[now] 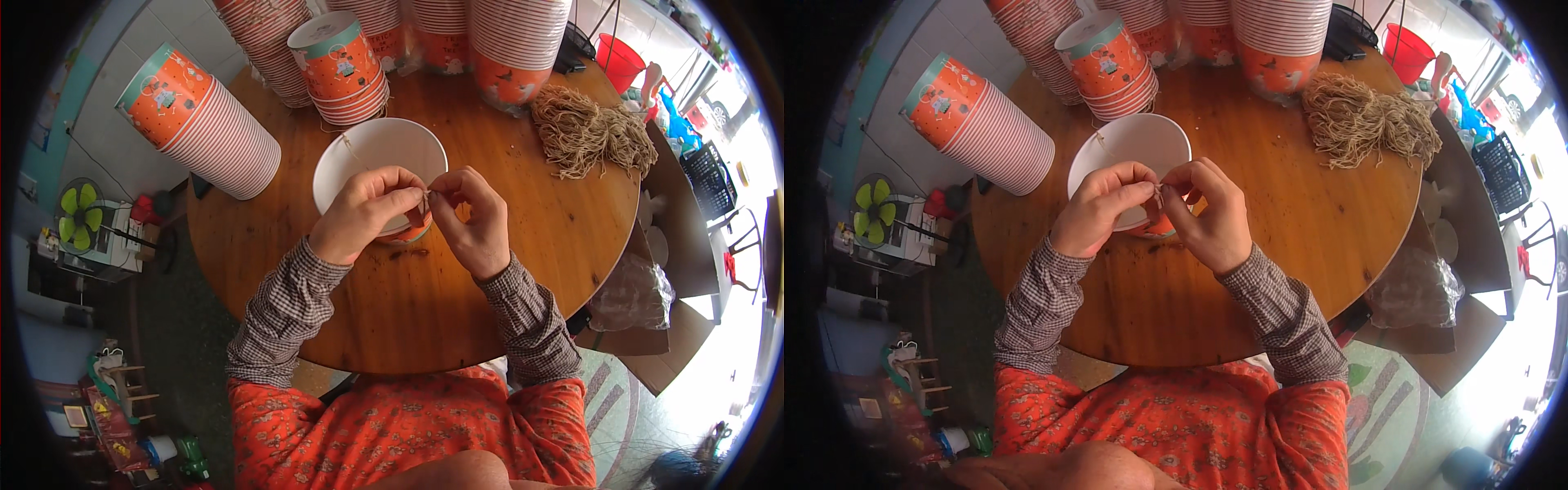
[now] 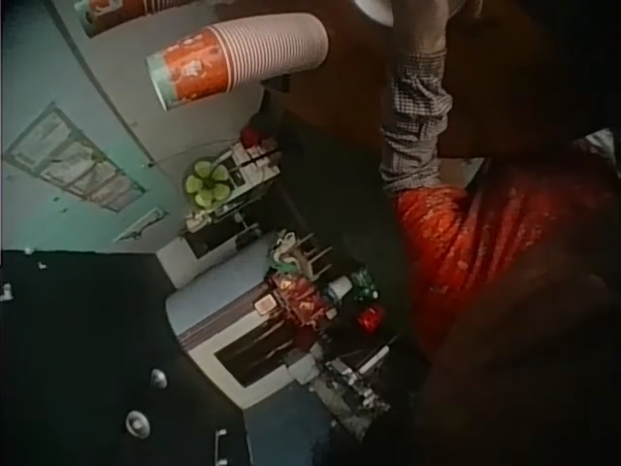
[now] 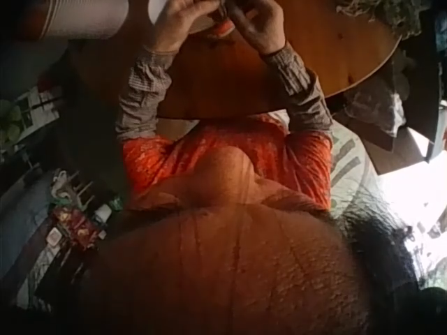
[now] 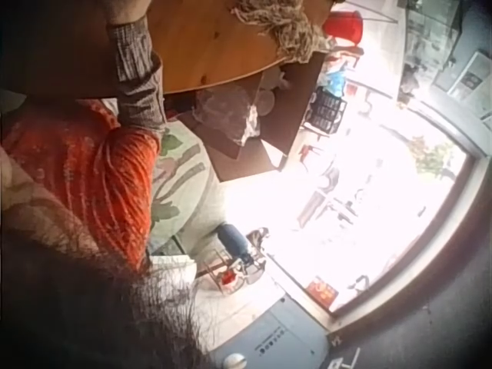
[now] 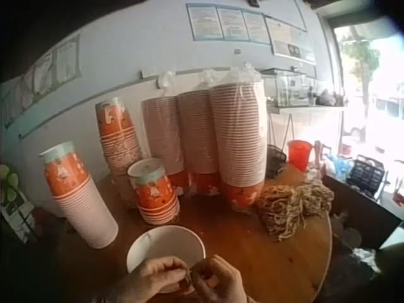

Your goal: Threading thin cords through pre-drilled holes in paper buckets and tying them to form handles.

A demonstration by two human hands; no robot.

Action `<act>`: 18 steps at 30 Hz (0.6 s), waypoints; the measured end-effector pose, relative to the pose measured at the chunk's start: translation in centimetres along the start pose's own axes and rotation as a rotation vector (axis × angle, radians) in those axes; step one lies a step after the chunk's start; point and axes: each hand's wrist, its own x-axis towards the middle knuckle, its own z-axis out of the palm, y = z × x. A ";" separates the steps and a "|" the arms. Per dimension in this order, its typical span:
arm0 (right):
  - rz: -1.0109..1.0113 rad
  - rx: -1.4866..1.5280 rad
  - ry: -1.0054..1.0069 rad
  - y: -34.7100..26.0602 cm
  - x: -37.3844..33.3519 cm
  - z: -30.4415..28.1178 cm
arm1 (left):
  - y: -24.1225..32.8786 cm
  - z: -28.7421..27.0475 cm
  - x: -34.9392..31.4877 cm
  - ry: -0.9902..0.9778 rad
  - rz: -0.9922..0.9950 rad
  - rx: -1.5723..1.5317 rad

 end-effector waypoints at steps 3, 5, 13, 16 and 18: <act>0.059 0.066 -0.021 0.1 0.0 0.0 | -0.4 -0.9 0.4 -0.118 -0.103 -0.200; 0.127 0.133 -0.040 0.2 0.0 0.1 | -0.9 -1.4 0.5 -0.151 -0.166 -0.381; -0.077 0.032 0.013 -0.1 0.2 0.0 | -1.0 -1.0 0.8 -0.079 -0.163 -0.412; -0.166 -0.063 0.030 0.0 0.1 0.1 | -1.0 -1.1 0.7 -0.102 -0.143 -0.400; -0.194 -0.091 0.050 0.1 0.1 0.0 | -0.9 -1.0 0.7 -0.123 -0.131 -0.402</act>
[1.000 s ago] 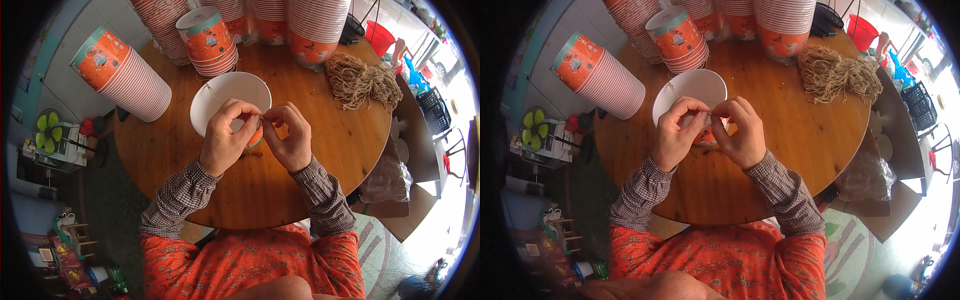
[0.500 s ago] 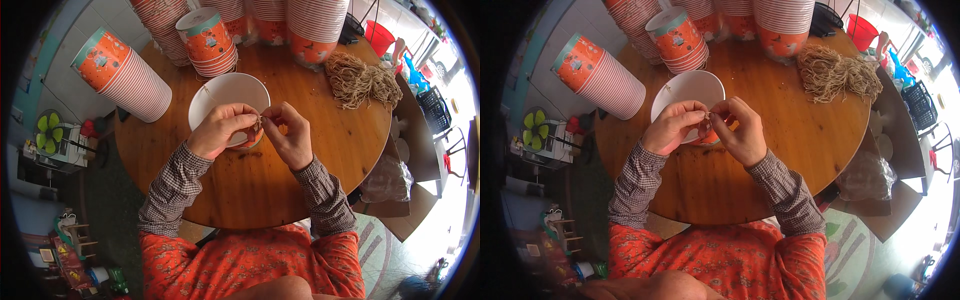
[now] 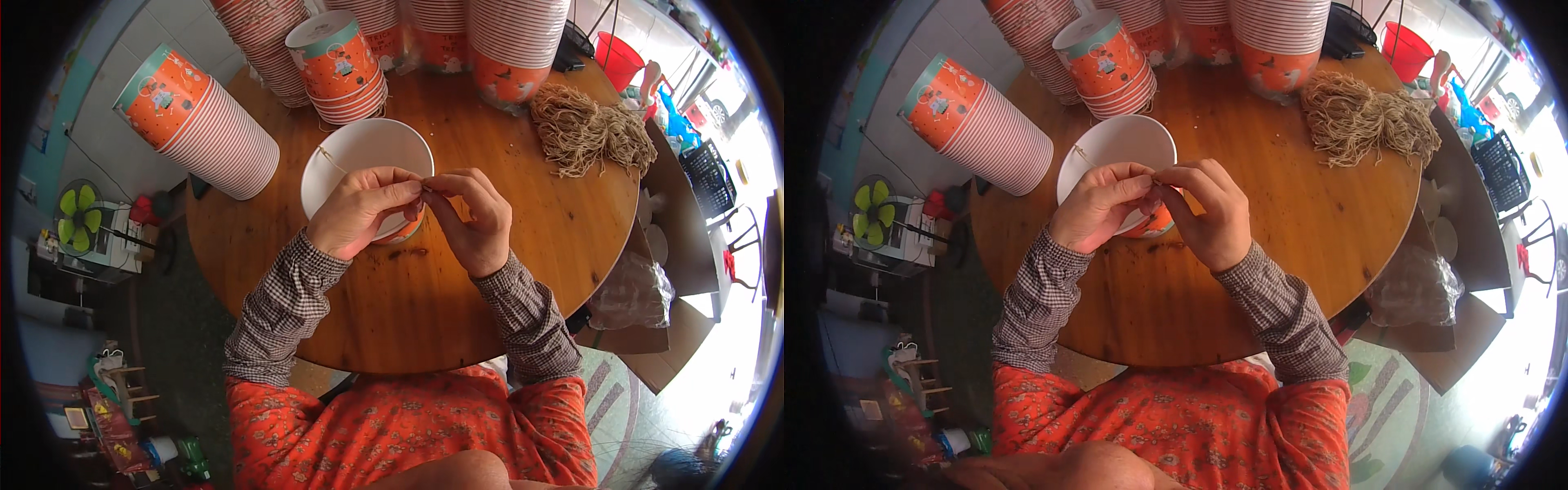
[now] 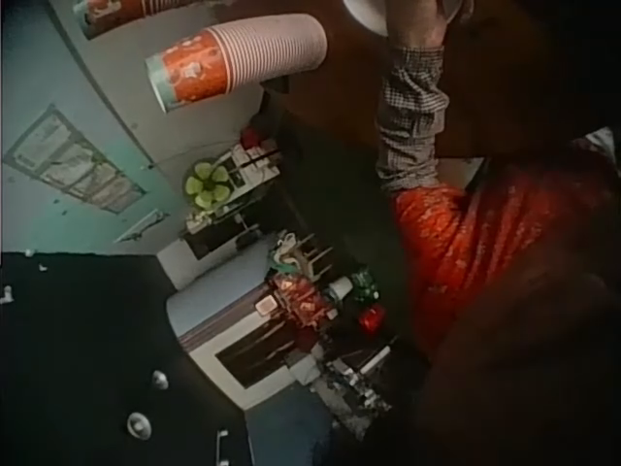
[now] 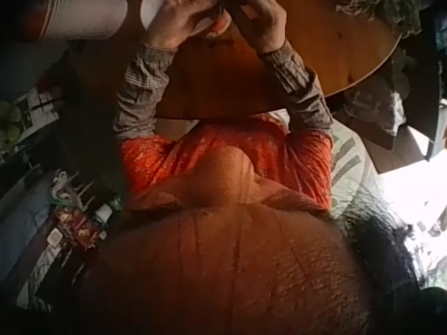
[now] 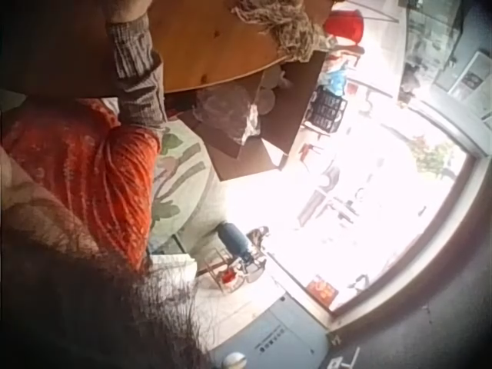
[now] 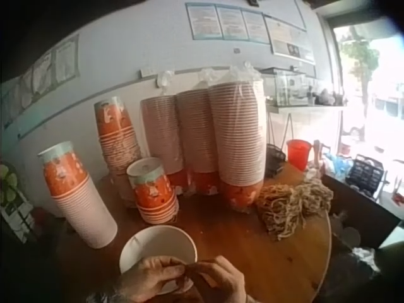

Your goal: Threading thin cords through pre-drilled holes in paper buckets and tying them to form handles.

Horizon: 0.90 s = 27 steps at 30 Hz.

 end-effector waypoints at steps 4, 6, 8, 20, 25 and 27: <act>-0.020 0.000 -0.028 0.3 0.2 -0.3 | 0.0 0.3 -0.1 0.052 0.075 0.121; 0.020 0.056 -0.047 0.5 0.1 -0.5 | 0.0 0.5 -0.2 0.069 0.113 0.192; 0.192 0.212 -0.082 0.6 0.2 -0.7 | 0.2 0.8 -0.4 0.066 0.133 0.310; 0.464 0.657 -0.107 1.2 -0.1 -0.6 | 0.1 1.0 -0.1 0.076 0.065 0.322; 0.336 0.517 -0.118 1.5 0.0 -0.7 | 0.0 0.8 -0.1 0.081 0.057 0.324; 0.267 0.405 -0.125 1.5 0.0 -0.8 | 0.1 0.9 -0.1 0.093 0.055 0.334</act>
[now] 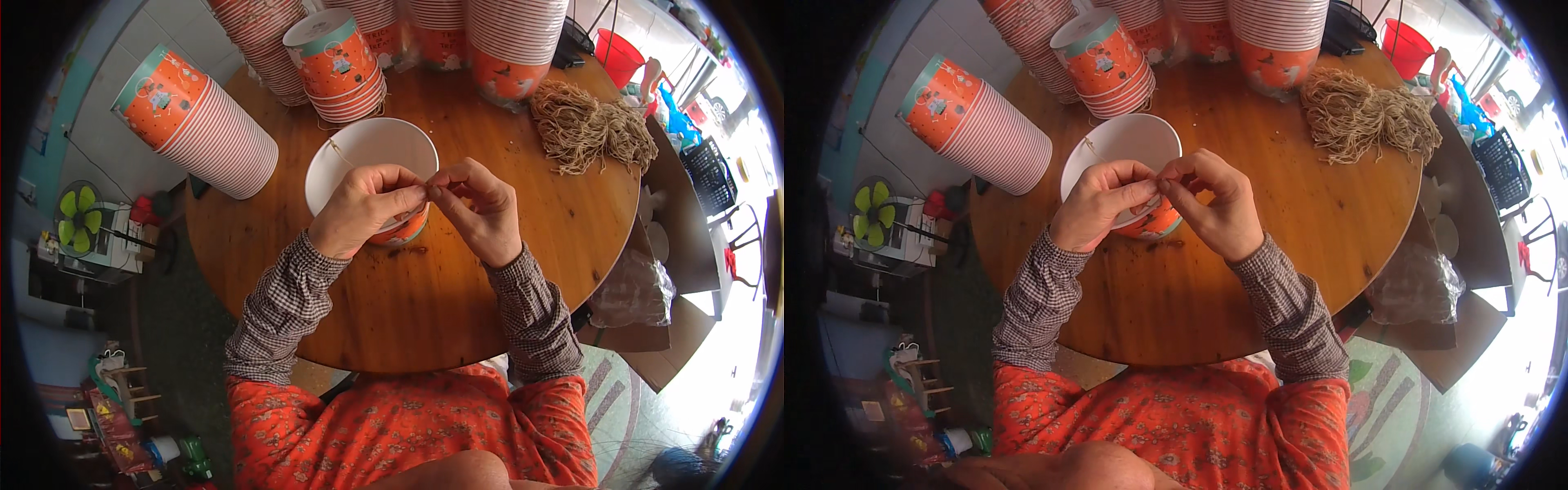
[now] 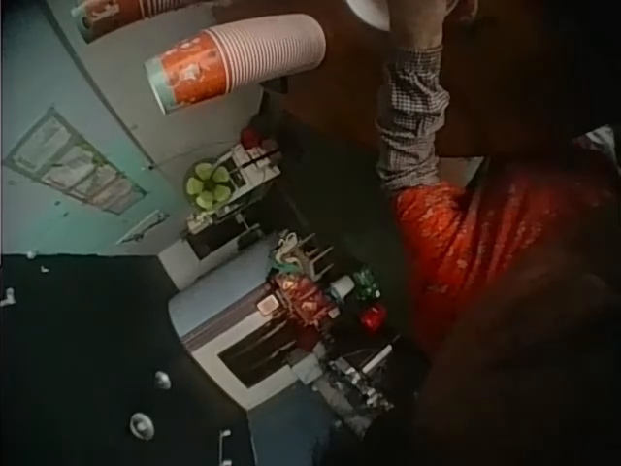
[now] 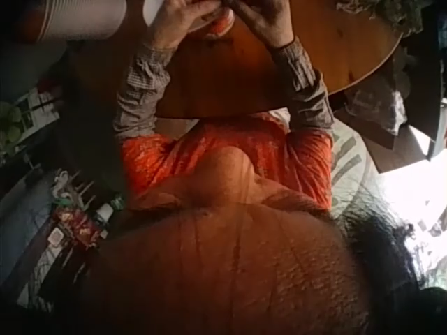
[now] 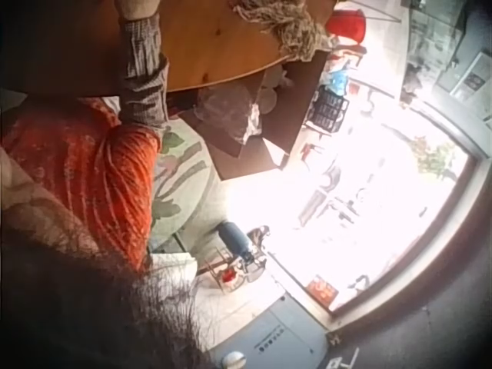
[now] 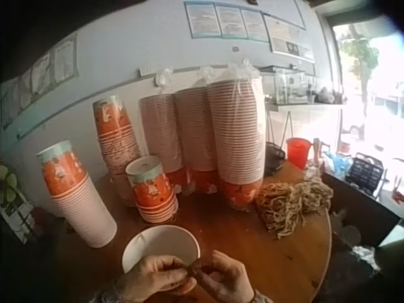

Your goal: Threading thin cords through pre-drilled holes in paper buckets and tying them to form handles.

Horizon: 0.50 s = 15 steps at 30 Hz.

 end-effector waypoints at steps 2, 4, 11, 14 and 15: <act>-0.005 -0.020 0.008 -0.2 0.0 -0.1 | 0.1 0.0 0.0 -0.018 -0.011 0.025; 0.073 0.058 0.007 -0.3 0.0 -0.1 | 0.1 -0.1 -0.1 -0.023 -0.006 0.020; 0.166 0.139 0.005 -0.2 0.1 -0.5 | 0.0 -0.2 0.1 -0.038 0.002 0.047; 0.237 0.196 0.008 -0.4 0.1 -0.5 | 0.2 -0.2 0.1 -0.044 0.003 0.031; 0.237 0.195 0.009 -0.5 0.2 -0.5 | 0.2 -0.1 0.0 -0.045 0.003 0.031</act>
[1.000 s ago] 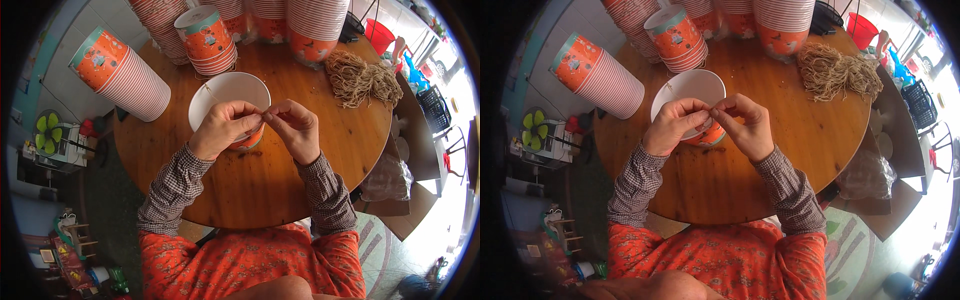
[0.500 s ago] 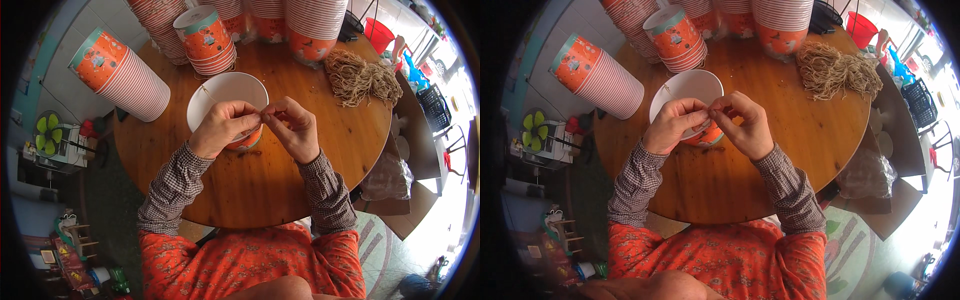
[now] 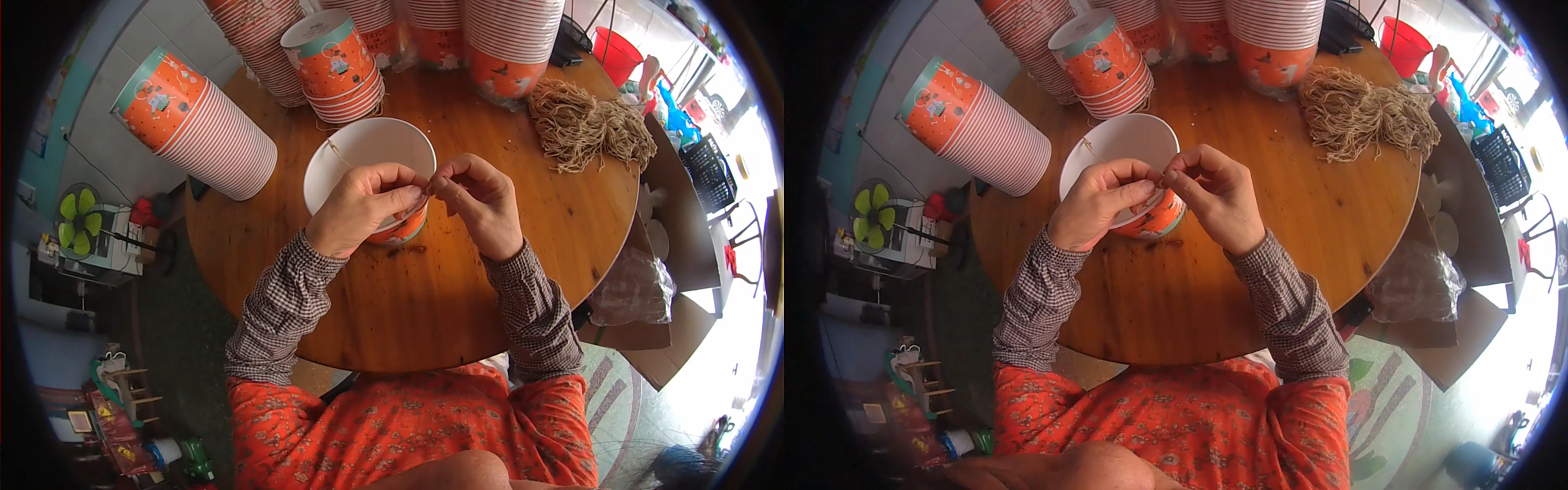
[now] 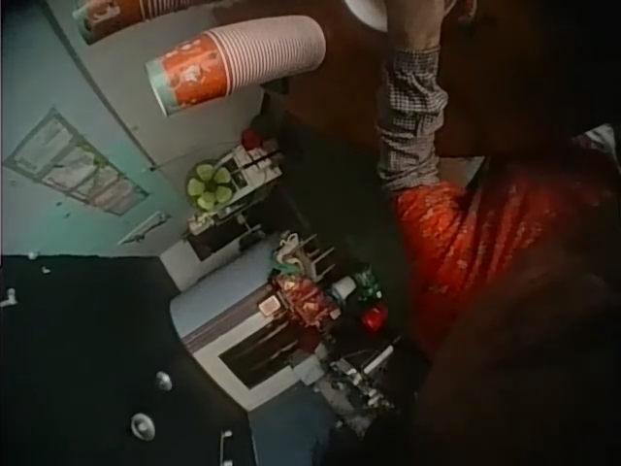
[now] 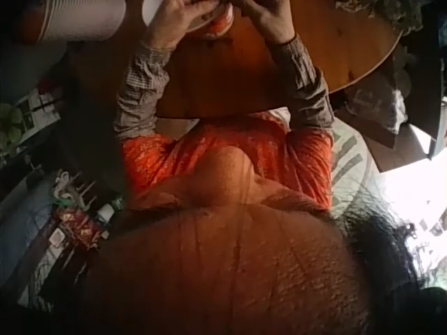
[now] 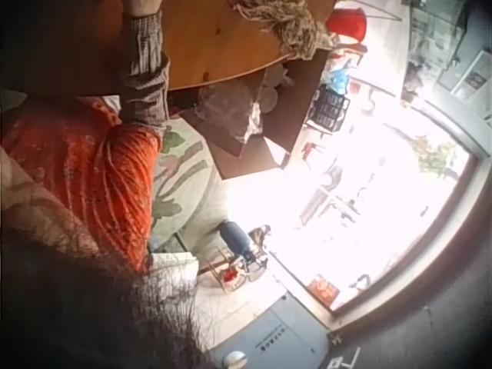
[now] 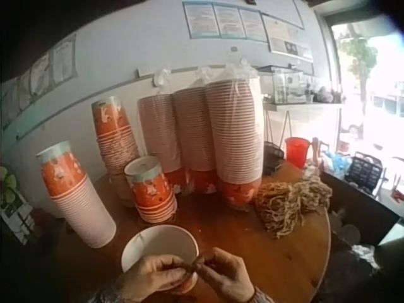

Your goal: Threading thin cords through pre-drilled holes in paper buckets and tying them to form handles.

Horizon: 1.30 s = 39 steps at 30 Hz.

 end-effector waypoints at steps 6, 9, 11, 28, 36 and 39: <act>0.184 0.056 -0.018 -1.0 -0.1 0.2 | -0.4 -0.1 0.2 -0.003 0.040 0.018; 0.161 0.015 -0.017 -1.3 -0.3 0.8 | -0.6 -0.2 0.2 -0.002 0.056 0.009; 0.145 -0.041 0.001 -1.5 -0.4 1.0 | -0.6 -0.2 0.1 -0.001 0.057 0.003; -0.022 -0.135 0.073 -1.0 -0.4 0.4 | -0.7 0.9 0.0 0.102 0.201 0.466; -0.031 -0.147 0.091 -1.0 -0.4 0.5 | -0.4 2.0 0.0 0.235 0.394 0.661; -0.035 -0.189 0.104 -0.7 -0.4 0.5 | -0.7 1.8 0.1 0.265 0.591 0.990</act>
